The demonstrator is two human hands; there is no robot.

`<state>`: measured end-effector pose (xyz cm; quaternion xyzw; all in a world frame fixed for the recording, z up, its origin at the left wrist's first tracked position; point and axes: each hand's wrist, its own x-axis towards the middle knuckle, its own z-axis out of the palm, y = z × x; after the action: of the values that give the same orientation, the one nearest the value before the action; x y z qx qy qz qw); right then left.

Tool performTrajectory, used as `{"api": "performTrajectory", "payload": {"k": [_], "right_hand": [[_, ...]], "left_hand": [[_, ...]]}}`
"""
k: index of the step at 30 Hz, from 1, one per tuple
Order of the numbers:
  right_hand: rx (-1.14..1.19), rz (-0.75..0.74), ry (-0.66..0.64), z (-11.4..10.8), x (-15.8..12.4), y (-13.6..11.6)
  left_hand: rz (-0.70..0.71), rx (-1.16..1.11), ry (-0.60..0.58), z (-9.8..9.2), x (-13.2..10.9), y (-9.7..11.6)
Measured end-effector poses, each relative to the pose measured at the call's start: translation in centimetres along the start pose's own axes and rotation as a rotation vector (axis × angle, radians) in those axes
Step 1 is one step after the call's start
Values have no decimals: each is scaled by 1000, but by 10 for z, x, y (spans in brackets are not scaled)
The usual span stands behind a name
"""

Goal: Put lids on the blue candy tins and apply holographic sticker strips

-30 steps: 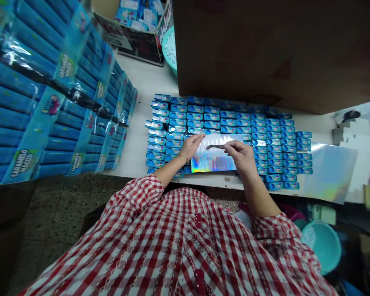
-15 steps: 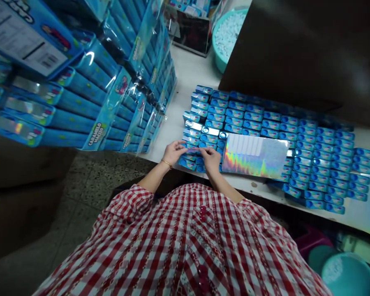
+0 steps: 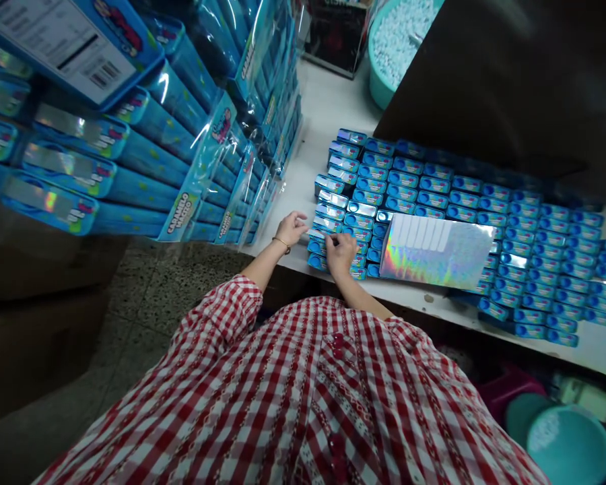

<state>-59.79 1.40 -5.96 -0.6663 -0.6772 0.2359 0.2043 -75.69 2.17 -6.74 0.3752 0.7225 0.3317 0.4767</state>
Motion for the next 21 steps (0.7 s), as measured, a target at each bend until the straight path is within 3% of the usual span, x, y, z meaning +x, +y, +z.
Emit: {"api": "performTrajectory", "payload": {"k": [5, 9, 12, 15, 18, 21], "right_hand": [[-129, -59, -66, -11, 2, 7], [-315, -283, -192, -31, 2, 11], [-453, -468, -344, -37, 0, 8], [-495, -530, -409, -39, 0, 6], [-430, -543, -354, -54, 4, 18], [-313, -453, -147, -92, 17, 56]], "left_hand": [[18, 58, 97, 7, -2, -9], [73, 136, 182, 9, -19, -13], [181, 216, 79, 13, -31, -14], [156, 328, 24, 16, -35, -11], [125, 407, 189, 19, -35, 0], [274, 434, 265, 37, -36, 27]]}}
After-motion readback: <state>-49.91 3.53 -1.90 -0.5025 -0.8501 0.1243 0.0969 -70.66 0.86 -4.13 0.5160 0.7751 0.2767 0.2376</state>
